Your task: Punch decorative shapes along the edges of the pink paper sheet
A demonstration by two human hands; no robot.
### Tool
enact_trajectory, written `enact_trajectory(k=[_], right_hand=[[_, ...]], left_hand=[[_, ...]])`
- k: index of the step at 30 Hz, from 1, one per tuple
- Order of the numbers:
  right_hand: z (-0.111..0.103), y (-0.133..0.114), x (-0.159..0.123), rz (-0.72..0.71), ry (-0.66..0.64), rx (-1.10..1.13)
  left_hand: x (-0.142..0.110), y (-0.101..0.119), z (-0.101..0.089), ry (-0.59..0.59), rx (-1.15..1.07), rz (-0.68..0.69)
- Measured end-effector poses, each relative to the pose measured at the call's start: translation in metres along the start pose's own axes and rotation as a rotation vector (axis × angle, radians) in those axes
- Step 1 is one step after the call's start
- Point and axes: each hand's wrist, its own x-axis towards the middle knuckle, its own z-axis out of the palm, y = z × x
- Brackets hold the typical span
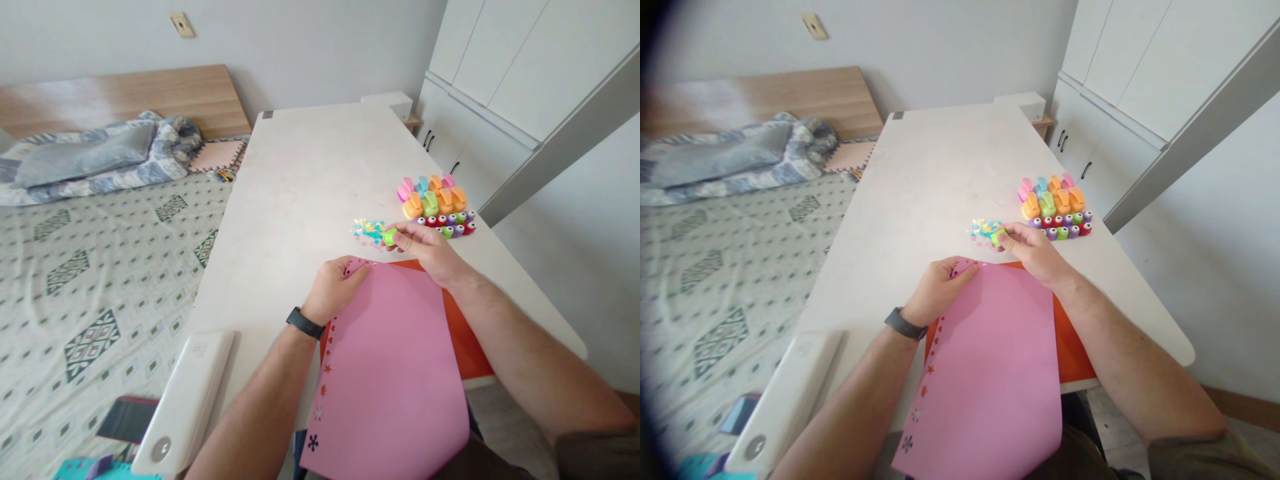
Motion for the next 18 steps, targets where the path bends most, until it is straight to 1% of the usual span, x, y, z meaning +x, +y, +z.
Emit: enact_trajectory(k=[9, 14, 18], right_hand=[[0.003, 0.006, 0.003, 0.052, 0.006, 0.083], [0.003, 0.012, 0.006, 0.089, 0.042, 0.056], [0.004, 0.012, 0.006, 0.101, 0.07, 0.003]], left_hand=[[0.0, 0.001, 0.0, 0.002, 0.009, -0.016], [-0.001, 0.001, 0.0, 0.008, 0.03, 0.012], [-0.002, 0.001, 0.0, 0.007, 0.033, 0.007]])
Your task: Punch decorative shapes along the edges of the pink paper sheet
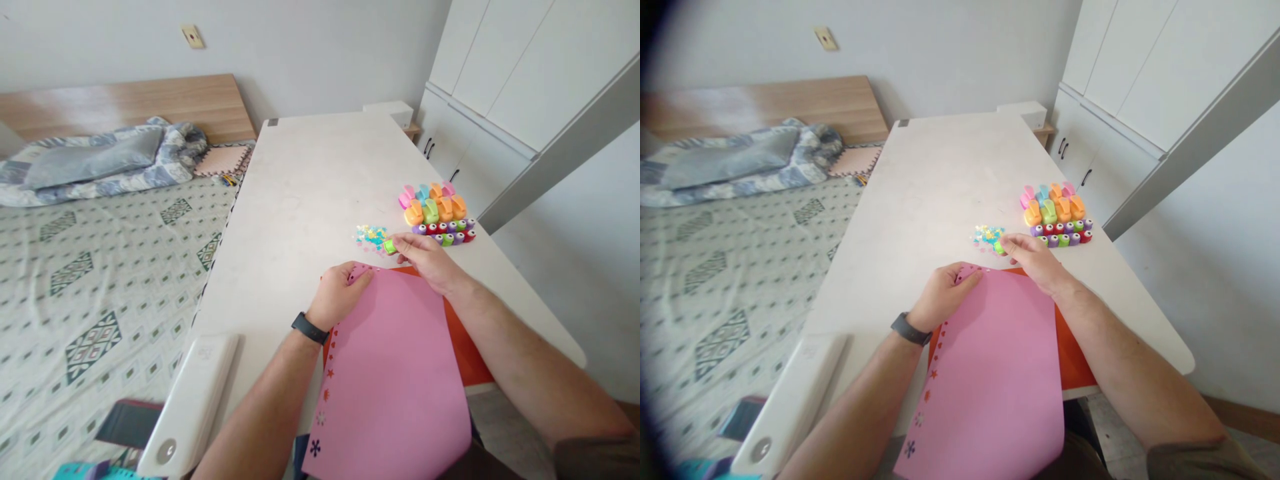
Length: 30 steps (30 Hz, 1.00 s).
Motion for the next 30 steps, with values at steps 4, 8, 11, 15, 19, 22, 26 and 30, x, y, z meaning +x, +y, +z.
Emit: enact_trajectory(k=[4, 8, 11, 15, 19, 22, 26, 30], right_hand=[[0.0005, -0.0019, -0.0007, 0.012, 0.021, -0.045], [-0.0004, -0.0011, -0.0005, 0.028, 0.033, -0.015], [-0.001, 0.0005, -0.0001, 0.041, 0.048, -0.026], [-0.0005, 0.0009, 0.0005, 0.039, 0.055, -0.04], [0.0006, -0.0014, 0.0004, 0.023, 0.074, -0.05], [0.0011, -0.005, -0.0006, -0.003, 0.071, -0.077], [0.0011, -0.0084, -0.0019, -0.098, 0.063, -0.1], [-0.0018, -0.003, 0.0018, -0.152, 0.133, -0.044]], left_hand=[[0.0002, -0.0005, 0.0001, -0.002, 0.015, 0.001], [0.0, -0.0014, 0.0002, 0.004, 0.014, -0.001], [-0.0005, -0.0011, 0.0, 0.004, -0.002, -0.008], [-0.0008, 0.0003, -0.0006, 0.009, -0.005, -0.001], [-0.0004, 0.0004, -0.0009, 0.007, 0.014, 0.014], [-0.0002, -0.0006, -0.0008, 0.006, 0.019, 0.014], [0.0, -0.0014, -0.0003, 0.016, 0.022, 0.021], [-0.0002, -0.0007, -0.0003, 0.02, 0.018, 0.024]])
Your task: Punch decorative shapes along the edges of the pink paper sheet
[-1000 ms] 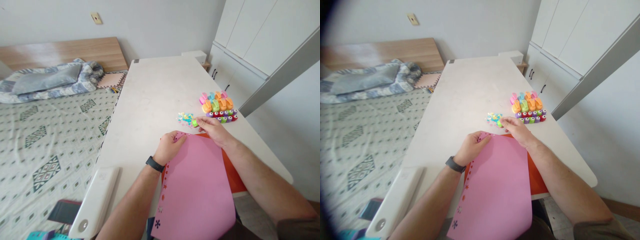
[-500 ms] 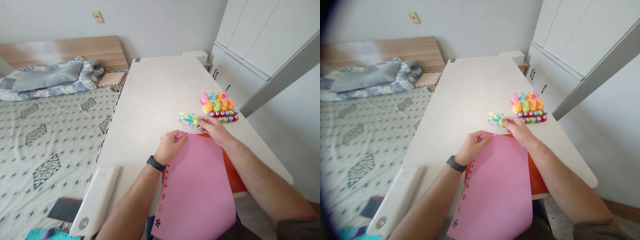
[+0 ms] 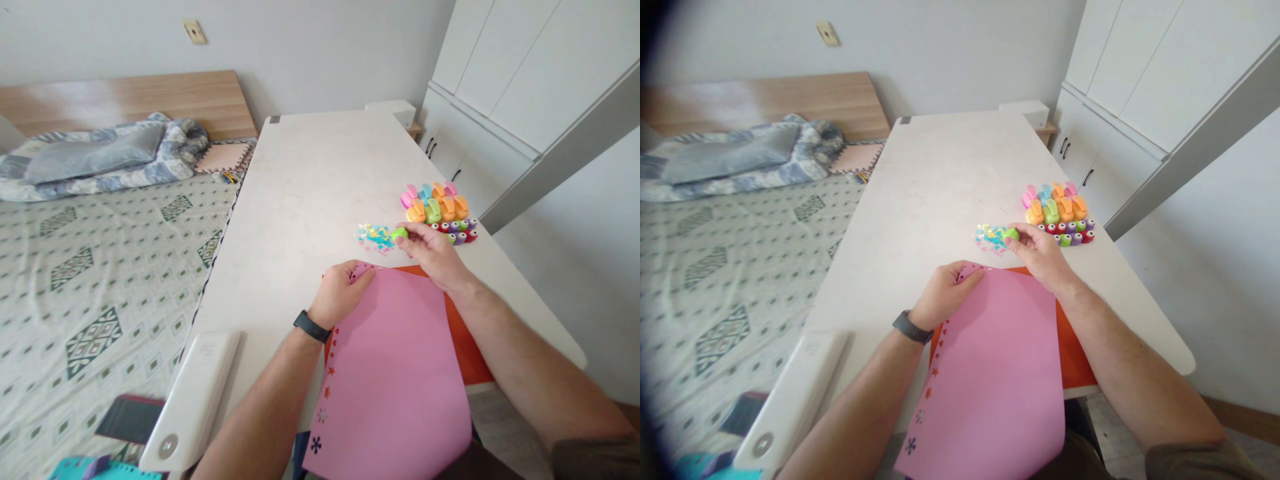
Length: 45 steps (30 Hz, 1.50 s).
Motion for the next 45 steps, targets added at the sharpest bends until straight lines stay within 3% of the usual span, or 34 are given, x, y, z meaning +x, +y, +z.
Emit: enact_trajectory(k=[6, 10, 13, 15, 18, 22, 27, 45], right_hand=[[-0.024, 0.005, 0.015, -0.15, 0.238, -0.08], [-0.079, 0.0, 0.023, -0.211, 0.566, -0.503], [-0.129, 0.005, 0.023, -0.084, 0.754, -0.764], [-0.155, 0.014, 0.021, 0.064, 0.718, -0.94], [-0.174, 0.028, 0.017, 0.211, 0.601, -1.123], [-0.178, 0.038, 0.018, 0.307, 0.415, -1.237], [-0.181, 0.046, 0.021, 0.327, 0.359, -1.257], [-0.174, 0.059, 0.023, 0.26, 0.452, -1.069]], left_hand=[[-0.001, 0.001, -0.001, 0.009, -0.02, -0.015], [-0.001, 0.001, -0.002, -0.008, -0.017, -0.003], [-0.001, 0.001, -0.003, -0.014, -0.023, 0.003], [0.0, 0.001, -0.002, -0.016, -0.022, 0.002], [0.0, 0.0, -0.001, -0.016, -0.012, -0.009], [0.001, 0.0, -0.001, -0.016, -0.025, -0.01], [0.001, 0.001, -0.002, -0.022, -0.041, -0.003], [0.0, 0.002, -0.001, -0.014, -0.05, -0.005]])
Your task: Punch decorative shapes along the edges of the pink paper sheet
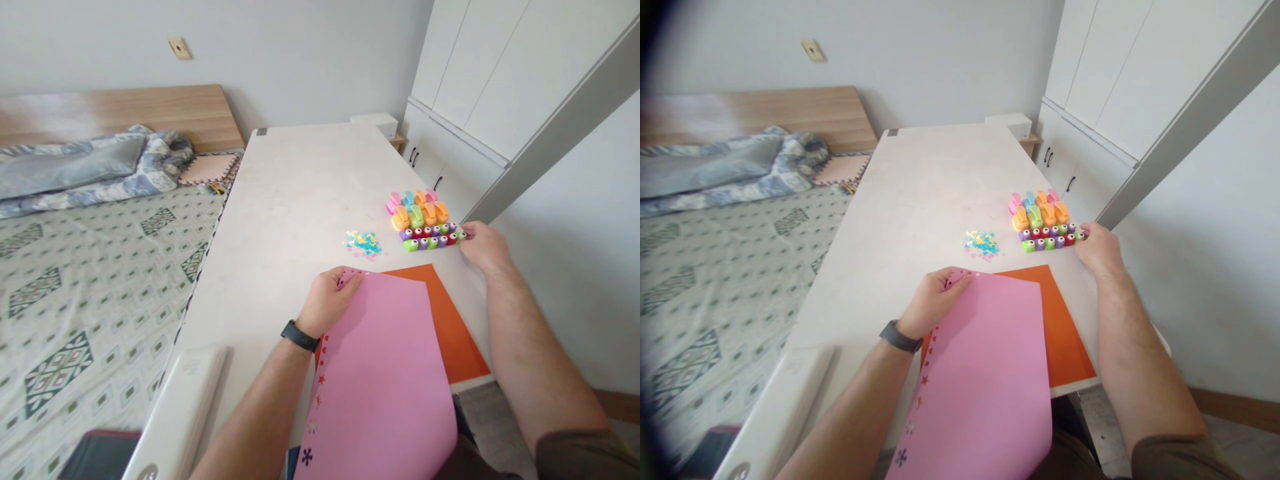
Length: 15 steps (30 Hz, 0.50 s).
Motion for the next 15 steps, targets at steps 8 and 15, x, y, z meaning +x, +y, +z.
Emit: enact_trajectory(k=[8, 15], right_hand=[[-0.0004, -0.0041, -0.0019, 0.022, 0.063, -0.063], [0.0059, -0.0102, -0.0048, -0.001, 0.061, -0.064]], left_hand=[[-0.0003, 0.0004, 0.0004, 0.015, -0.006, -0.001], [0.0004, -0.0015, 0.0003, 0.005, 0.009, 0.019]])
